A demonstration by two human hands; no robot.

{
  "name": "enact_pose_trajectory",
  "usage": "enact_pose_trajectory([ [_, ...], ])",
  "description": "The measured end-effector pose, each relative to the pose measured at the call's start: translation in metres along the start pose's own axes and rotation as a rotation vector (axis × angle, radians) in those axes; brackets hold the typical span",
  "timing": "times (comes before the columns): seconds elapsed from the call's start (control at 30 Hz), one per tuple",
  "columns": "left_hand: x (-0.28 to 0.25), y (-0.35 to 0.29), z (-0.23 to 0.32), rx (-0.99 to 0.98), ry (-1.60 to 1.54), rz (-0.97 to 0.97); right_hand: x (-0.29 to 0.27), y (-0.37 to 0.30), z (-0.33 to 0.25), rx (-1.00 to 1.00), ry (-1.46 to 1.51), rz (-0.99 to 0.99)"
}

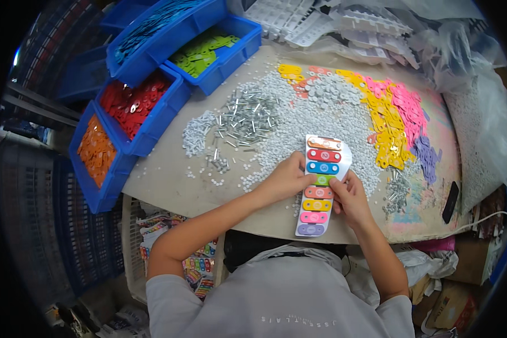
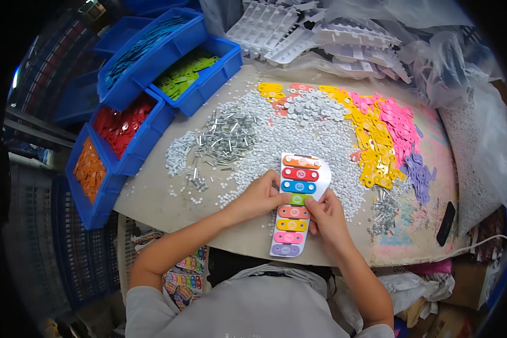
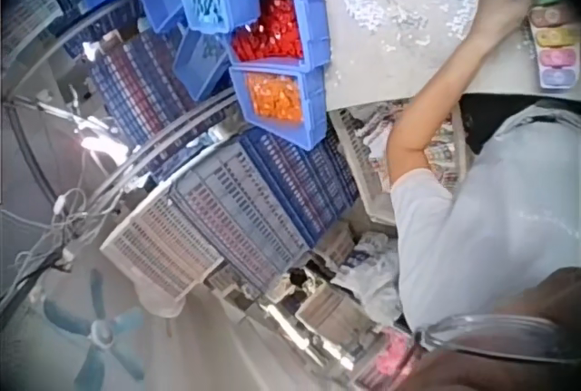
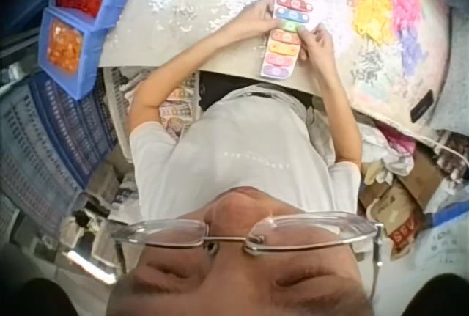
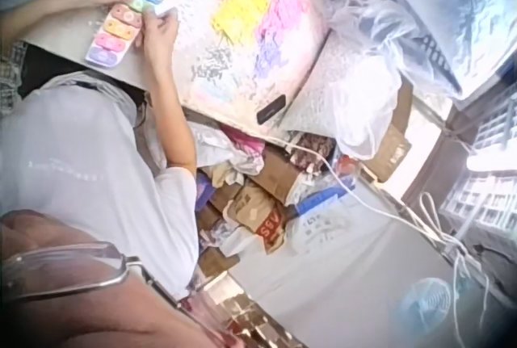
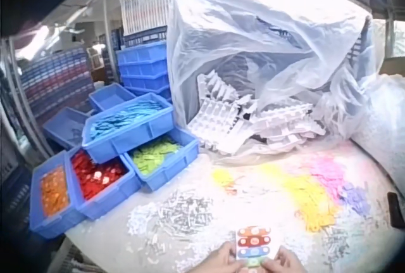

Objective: Assembling colorful plastic plates and pieces into a white toy xylophone frame.

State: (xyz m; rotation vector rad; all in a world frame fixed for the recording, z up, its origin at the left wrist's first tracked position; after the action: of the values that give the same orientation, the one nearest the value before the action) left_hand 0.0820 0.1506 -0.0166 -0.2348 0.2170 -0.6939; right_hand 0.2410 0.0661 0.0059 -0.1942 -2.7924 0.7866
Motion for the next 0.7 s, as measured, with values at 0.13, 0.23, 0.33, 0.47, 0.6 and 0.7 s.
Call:
enact_pose_trajectory([
  [0.13,-0.003,-0.003,0.002,0.014,0.022,0.038,0.002,0.002,-0.002,-0.025,-0.032,0.019],
  [0.23,-0.008,-0.001,-0.005,0.010,-0.059,0.009,0.003,0.002,-0.002,-0.025,-0.052,0.005],
  [0.33,-0.016,-0.017,0.014,0.026,-0.019,0.000,-0.001,-0.005,0.001,-0.028,-0.062,0.053],
  [0.47,-0.096,-0.060,0.019,0.176,0.188,0.491,-0.011,-0.026,0.006,-0.272,0.089,0.218],
  [0.6,-0.167,-0.100,0.048,0.410,0.874,0.870,-0.021,-0.037,0.023,-0.471,0.013,0.280],
  [0.7,-0.193,-0.100,0.020,0.417,1.049,0.808,-0.018,-0.036,0.025,-0.543,-0.008,0.289],
])
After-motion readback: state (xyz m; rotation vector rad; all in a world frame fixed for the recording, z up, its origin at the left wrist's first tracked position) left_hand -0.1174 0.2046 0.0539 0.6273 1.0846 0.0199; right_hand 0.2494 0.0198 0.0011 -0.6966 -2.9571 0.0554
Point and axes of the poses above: each hand's wrist, its own y-axis towards the middle knuckle, its own x-axis out of the palm, z = x × y, the point moved 6 cm from there along y, towards the middle knuckle, and after that the axes turned 2 degrees about x, right-handed, at the moved point
